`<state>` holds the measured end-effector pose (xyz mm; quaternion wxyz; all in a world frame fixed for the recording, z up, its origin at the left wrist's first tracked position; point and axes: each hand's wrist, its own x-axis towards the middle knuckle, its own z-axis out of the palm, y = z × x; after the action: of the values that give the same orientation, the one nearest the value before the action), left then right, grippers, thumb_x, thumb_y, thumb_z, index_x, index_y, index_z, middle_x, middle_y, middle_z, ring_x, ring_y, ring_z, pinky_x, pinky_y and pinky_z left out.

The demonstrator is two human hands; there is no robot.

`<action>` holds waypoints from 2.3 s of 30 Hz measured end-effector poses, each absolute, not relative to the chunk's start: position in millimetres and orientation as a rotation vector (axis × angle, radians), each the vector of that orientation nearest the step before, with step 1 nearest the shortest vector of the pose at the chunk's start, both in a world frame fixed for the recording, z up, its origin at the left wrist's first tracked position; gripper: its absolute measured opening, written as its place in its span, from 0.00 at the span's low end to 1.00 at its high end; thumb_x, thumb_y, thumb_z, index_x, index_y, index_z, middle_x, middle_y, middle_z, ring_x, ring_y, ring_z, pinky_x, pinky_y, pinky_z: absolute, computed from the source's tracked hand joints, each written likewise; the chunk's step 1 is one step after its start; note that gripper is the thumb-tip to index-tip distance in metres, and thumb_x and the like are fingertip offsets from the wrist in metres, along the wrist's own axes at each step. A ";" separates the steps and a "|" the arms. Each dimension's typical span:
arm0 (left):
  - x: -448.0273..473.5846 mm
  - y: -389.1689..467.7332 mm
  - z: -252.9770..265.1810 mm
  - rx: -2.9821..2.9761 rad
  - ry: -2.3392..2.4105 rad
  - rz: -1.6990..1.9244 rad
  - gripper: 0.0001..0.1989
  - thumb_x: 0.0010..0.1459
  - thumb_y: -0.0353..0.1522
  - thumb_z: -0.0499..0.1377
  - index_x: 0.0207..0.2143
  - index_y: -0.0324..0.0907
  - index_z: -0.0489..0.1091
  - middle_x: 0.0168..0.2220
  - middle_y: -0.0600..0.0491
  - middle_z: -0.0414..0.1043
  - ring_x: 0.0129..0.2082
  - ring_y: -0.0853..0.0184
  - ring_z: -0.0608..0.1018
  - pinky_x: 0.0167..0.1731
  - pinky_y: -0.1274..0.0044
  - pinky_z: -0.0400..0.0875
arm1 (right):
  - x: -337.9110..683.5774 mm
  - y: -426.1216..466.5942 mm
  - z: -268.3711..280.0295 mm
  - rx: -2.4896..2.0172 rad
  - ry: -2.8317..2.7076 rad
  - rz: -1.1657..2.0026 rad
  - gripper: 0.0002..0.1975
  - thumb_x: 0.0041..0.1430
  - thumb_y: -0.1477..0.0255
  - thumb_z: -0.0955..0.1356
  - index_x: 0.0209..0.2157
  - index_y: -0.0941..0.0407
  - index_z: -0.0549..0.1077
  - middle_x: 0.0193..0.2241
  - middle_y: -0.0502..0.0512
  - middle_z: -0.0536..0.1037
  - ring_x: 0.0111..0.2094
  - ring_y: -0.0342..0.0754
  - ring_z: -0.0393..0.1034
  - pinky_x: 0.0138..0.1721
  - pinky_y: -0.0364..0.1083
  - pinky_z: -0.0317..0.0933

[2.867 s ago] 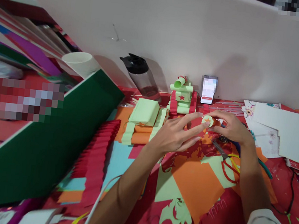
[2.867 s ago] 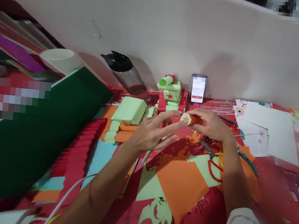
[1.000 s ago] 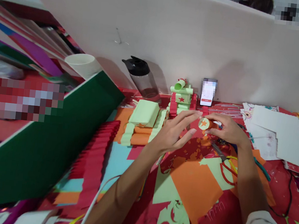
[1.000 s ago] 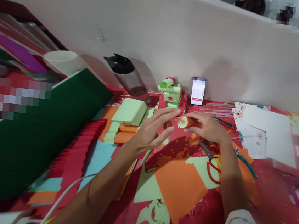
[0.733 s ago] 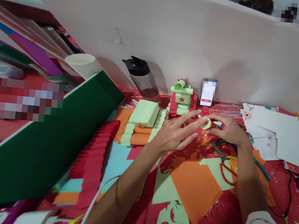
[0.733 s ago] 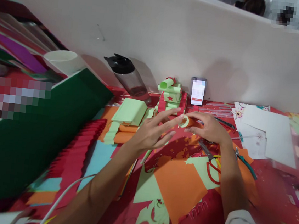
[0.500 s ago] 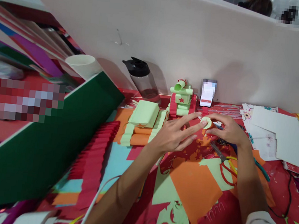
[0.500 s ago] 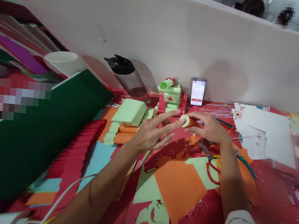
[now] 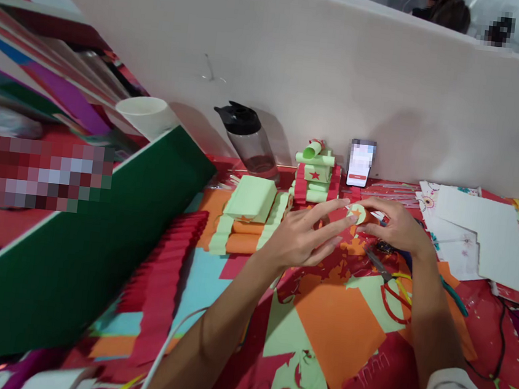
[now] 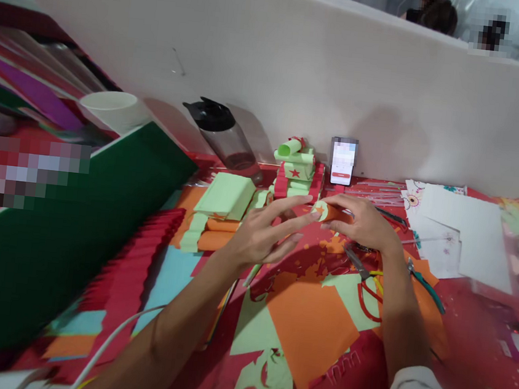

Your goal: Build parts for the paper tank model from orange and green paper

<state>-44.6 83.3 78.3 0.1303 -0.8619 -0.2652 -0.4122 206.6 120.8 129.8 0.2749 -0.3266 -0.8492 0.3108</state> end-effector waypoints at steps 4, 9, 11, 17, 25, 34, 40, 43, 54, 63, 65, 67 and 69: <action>-45.3 84.6 76.7 -2.529 -0.748 -1.252 0.23 0.66 0.28 0.56 0.62 0.46 0.69 0.62 0.41 0.72 0.35 0.67 0.81 0.36 0.73 0.78 | 206.3 120.8 129.8 -0.901 -2.287 0.832 0.15 0.64 0.66 0.74 0.52 0.51 0.79 0.49 0.56 0.84 0.49 0.54 0.78 0.51 0.53 0.68; -45.0 84.8 78.1 -2.543 -0.737 -1.352 0.13 0.67 0.29 0.56 0.53 0.44 0.72 0.60 0.41 0.74 0.32 0.69 0.80 0.33 0.74 0.77 | 207.4 120.9 129.5 -0.913 -2.282 0.834 0.16 0.63 0.66 0.74 0.52 0.51 0.79 0.50 0.56 0.84 0.49 0.54 0.77 0.52 0.54 0.68; -44.8 84.9 79.0 -2.532 -0.768 -1.387 0.08 0.68 0.30 0.57 0.48 0.43 0.72 0.57 0.41 0.76 0.32 0.69 0.80 0.34 0.74 0.77 | 208.0 121.2 128.9 -0.912 -2.275 0.838 0.16 0.63 0.66 0.74 0.52 0.51 0.79 0.50 0.56 0.84 0.50 0.54 0.77 0.53 0.54 0.68; -47.7 91.8 77.1 -2.465 -1.070 -1.327 0.08 0.72 0.31 0.56 0.39 0.44 0.74 0.36 0.53 0.83 0.32 0.70 0.83 0.32 0.79 0.73 | 210.4 123.8 124.9 -0.897 -2.241 0.847 0.17 0.61 0.66 0.75 0.51 0.50 0.79 0.49 0.56 0.83 0.50 0.55 0.76 0.53 0.56 0.67; -64.5 92.1 82.0 -2.356 -1.309 -1.092 0.13 0.74 0.34 0.51 0.38 0.43 0.74 0.30 0.54 0.80 0.26 0.69 0.78 0.26 0.77 0.63 | 212.6 126.4 120.7 -0.954 -2.198 0.801 0.19 0.62 0.59 0.75 0.52 0.51 0.78 0.50 0.57 0.82 0.52 0.57 0.76 0.55 0.59 0.69; -62.7 90.8 87.1 -2.722 -1.347 -0.580 0.17 0.71 0.38 0.53 0.34 0.44 0.77 0.31 0.49 0.80 0.27 0.63 0.78 0.25 0.75 0.59 | 207.7 127.7 120.6 -1.025 -1.893 0.728 0.32 0.62 0.43 0.69 0.56 0.52 0.73 0.51 0.59 0.80 0.54 0.58 0.76 0.56 0.57 0.72; -63.5 94.3 78.7 -2.488 -1.800 -0.378 0.14 0.68 0.33 0.54 0.40 0.43 0.81 0.34 0.44 0.83 0.31 0.55 0.82 0.30 0.71 0.63 | 210.7 119.0 126.7 -0.888 -2.058 1.004 0.32 0.55 0.42 0.73 0.50 0.51 0.72 0.45 0.54 0.78 0.45 0.52 0.78 0.47 0.49 0.73; -64.6 94.5 77.7 -2.373 -1.912 -0.434 0.13 0.68 0.37 0.56 0.39 0.46 0.82 0.31 0.46 0.82 0.30 0.56 0.81 0.30 0.71 0.63 | 206.2 119.6 126.3 -0.898 -2.189 1.052 0.24 0.57 0.52 0.76 0.46 0.52 0.73 0.45 0.54 0.79 0.44 0.51 0.77 0.48 0.49 0.71; -67.0 90.9 81.4 -2.336 -1.953 -0.532 0.18 0.72 0.37 0.50 0.51 0.45 0.78 0.32 0.45 0.82 0.37 0.55 0.82 0.36 0.70 0.72 | 196.6 134.2 97.5 -1.110 -2.678 0.669 0.16 0.60 0.71 0.70 0.50 0.53 0.74 0.51 0.59 0.77 0.52 0.58 0.72 0.51 0.52 0.63; -51.8 85.3 93.2 -3.024 -1.584 -0.679 0.21 0.70 0.39 0.54 0.63 0.44 0.64 0.63 0.42 0.72 0.62 0.50 0.74 0.59 0.59 0.70 | 180.0 124.6 104.6 -1.167 -2.581 0.733 0.16 0.59 0.69 0.73 0.46 0.53 0.68 0.44 0.55 0.80 0.42 0.54 0.75 0.42 0.49 0.62; -48.0 87.2 87.7 -3.095 -1.509 -0.675 0.20 0.68 0.37 0.58 0.60 0.43 0.64 0.60 0.41 0.74 0.62 0.49 0.74 0.59 0.59 0.70 | 175.0 120.9 109.4 -1.196 -2.569 0.697 0.15 0.58 0.68 0.74 0.44 0.52 0.67 0.42 0.53 0.80 0.40 0.53 0.75 0.40 0.48 0.60; -45.0 89.5 82.7 -3.084 -1.513 -0.677 0.17 0.66 0.33 0.60 0.56 0.43 0.66 0.56 0.42 0.76 0.59 0.50 0.76 0.58 0.60 0.70 | 172.4 118.8 112.2 -1.225 -2.539 0.704 0.16 0.58 0.67 0.74 0.43 0.52 0.66 0.41 0.53 0.80 0.39 0.53 0.75 0.39 0.48 0.60; -44.3 92.1 79.4 -3.059 -1.527 -0.711 0.16 0.65 0.30 0.59 0.54 0.43 0.67 0.54 0.43 0.77 0.58 0.50 0.77 0.57 0.59 0.69 | 173.2 118.9 112.0 -1.213 -2.492 0.751 0.16 0.58 0.66 0.75 0.43 0.52 0.67 0.42 0.53 0.81 0.41 0.54 0.76 0.41 0.49 0.62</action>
<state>-44.3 92.1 79.4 -0.1745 -0.8625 -0.4306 -0.2006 173.2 118.9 112.0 0.1348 -0.4185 -0.8599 0.2592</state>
